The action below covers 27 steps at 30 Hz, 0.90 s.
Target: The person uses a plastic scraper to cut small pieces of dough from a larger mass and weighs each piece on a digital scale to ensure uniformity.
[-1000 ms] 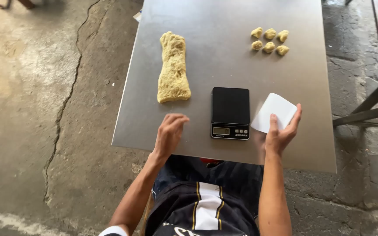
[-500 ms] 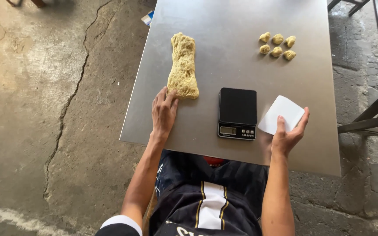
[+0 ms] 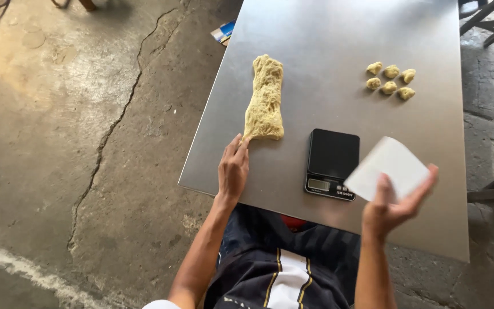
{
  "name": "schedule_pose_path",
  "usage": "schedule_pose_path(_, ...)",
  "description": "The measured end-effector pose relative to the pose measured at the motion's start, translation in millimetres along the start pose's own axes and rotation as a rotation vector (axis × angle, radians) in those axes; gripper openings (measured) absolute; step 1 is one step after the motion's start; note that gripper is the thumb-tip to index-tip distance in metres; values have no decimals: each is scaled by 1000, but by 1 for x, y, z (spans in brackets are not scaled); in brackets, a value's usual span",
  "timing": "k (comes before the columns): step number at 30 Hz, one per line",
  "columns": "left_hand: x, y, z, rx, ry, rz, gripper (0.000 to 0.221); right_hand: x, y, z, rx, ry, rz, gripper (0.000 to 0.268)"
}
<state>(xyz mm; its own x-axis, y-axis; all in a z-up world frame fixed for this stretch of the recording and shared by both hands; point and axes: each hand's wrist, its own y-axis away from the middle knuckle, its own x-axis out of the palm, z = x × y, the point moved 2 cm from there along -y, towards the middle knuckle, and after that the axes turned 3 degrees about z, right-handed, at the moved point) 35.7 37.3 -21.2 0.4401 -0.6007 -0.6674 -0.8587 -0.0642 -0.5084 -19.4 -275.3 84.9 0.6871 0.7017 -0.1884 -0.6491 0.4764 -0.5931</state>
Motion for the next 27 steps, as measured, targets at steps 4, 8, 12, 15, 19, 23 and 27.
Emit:
schedule_pose_path(4, -10, -7, -7, -23, -67, -52, 28, 56, 16, 27, -129, 68, 302, 67)
schedule_pose_path(8, -4, -10, 5, -44, -74, -46, 19, 124, 22, 46, -190, -27, 748, 65)
schedule_pose_path(12, -1, -12, 9, -106, -44, -37, 17, 176, 15, 58, -255, -1, 884, 66)
schedule_pose_path(15, 7, -11, 16, -186, 44, -71, 15, 215, 14, 40, -319, 69, 1002, 72)
schedule_pose_path(19, -10, -16, 2, -151, 14, -50, 10, 232, -7, 63, -341, 209, 1182, 70)
schedule_pose_path(23, -5, -15, 7, -180, 13, -69, 10, 245, -20, 71, -357, 185, 1257, 72)
schedule_pose_path(27, 2, -14, 12, -220, 124, -128, 12, 253, -7, 60, -369, 249, 1343, 73)
